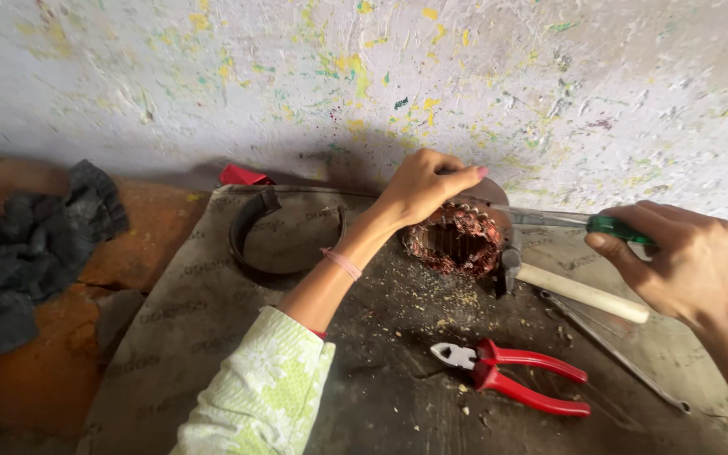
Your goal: The person disassembles an electric motor stator using pliers, a screwdriver, and a hammer. They cut and pry the copper windings while holding the stator by hand on a workspace floor.
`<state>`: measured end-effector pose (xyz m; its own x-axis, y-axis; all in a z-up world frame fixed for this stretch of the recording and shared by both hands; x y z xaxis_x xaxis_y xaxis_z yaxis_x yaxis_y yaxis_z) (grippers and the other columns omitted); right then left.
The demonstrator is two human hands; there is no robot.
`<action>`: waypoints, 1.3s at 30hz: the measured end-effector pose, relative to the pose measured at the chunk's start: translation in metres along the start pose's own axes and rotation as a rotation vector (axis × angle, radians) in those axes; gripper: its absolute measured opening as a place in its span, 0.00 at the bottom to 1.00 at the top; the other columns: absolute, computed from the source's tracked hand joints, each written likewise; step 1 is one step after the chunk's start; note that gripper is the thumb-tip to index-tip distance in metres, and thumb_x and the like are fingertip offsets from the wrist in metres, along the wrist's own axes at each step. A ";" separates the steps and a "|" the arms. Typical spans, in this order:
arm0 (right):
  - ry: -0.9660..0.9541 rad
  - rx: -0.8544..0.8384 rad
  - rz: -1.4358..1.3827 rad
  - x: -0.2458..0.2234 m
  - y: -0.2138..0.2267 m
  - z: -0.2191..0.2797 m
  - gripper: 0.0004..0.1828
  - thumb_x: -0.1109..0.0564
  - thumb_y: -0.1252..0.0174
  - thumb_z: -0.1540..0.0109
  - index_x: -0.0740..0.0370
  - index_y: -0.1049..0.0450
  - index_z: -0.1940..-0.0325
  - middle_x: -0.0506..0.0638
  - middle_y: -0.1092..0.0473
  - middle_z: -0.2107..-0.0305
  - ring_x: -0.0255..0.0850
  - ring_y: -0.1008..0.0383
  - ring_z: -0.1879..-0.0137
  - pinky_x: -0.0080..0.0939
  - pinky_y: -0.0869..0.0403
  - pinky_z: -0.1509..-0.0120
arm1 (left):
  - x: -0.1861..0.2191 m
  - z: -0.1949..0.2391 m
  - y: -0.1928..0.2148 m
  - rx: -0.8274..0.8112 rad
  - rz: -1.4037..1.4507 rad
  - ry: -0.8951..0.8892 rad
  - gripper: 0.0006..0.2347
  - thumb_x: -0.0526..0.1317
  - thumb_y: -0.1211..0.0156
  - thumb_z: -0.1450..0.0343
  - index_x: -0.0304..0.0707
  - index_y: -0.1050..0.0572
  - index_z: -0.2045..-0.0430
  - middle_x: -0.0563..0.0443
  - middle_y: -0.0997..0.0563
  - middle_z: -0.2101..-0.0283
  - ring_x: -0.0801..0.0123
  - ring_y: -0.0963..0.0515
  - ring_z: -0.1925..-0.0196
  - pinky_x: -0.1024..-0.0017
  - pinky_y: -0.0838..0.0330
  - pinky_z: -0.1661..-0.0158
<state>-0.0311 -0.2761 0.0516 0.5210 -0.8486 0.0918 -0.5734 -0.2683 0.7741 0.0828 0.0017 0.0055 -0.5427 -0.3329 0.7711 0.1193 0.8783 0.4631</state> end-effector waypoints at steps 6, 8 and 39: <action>0.055 -0.055 0.144 -0.021 0.030 -0.006 0.13 0.40 0.38 0.37 0.46 0.16 0.58 0.39 0.26 0.78 0.31 0.35 0.81 0.36 0.41 0.82 | -0.009 -0.001 -0.003 -0.002 -0.076 0.020 0.27 0.59 0.42 0.28 0.33 0.22 0.88 0.60 0.37 0.91 0.75 0.42 0.86 0.69 0.51 0.77; 0.085 -0.095 0.176 -0.021 0.033 -0.015 0.14 0.39 0.39 0.37 0.46 0.16 0.59 0.40 0.26 0.80 0.31 0.37 0.83 0.37 0.43 0.83 | -0.005 -0.001 -0.003 0.005 -0.087 0.005 0.23 0.59 0.42 0.29 0.38 0.17 0.82 0.56 0.33 0.91 0.74 0.37 0.87 0.68 0.47 0.78; 0.105 -0.871 0.795 -0.088 0.045 -0.033 0.29 0.36 0.69 0.29 0.54 0.27 0.53 0.38 0.36 0.87 0.26 0.43 0.86 0.29 0.39 0.84 | 0.008 -0.001 0.005 0.125 -0.071 0.020 0.18 0.55 0.43 0.32 0.42 0.15 0.79 0.60 0.31 0.95 0.80 0.36 0.91 0.71 0.47 0.83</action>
<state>-0.0819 -0.1983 0.0994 0.2853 -0.5848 0.7593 -0.1568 0.7531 0.6390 0.0796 0.0035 0.0144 -0.5293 -0.4017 0.7473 -0.0243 0.8877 0.4599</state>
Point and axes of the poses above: each hand's wrist, its own z-axis away from the middle knuckle, its own y-axis out of the back of the hand, x = y × z, the point moved 6 cm from there along -z, towards the middle knuckle
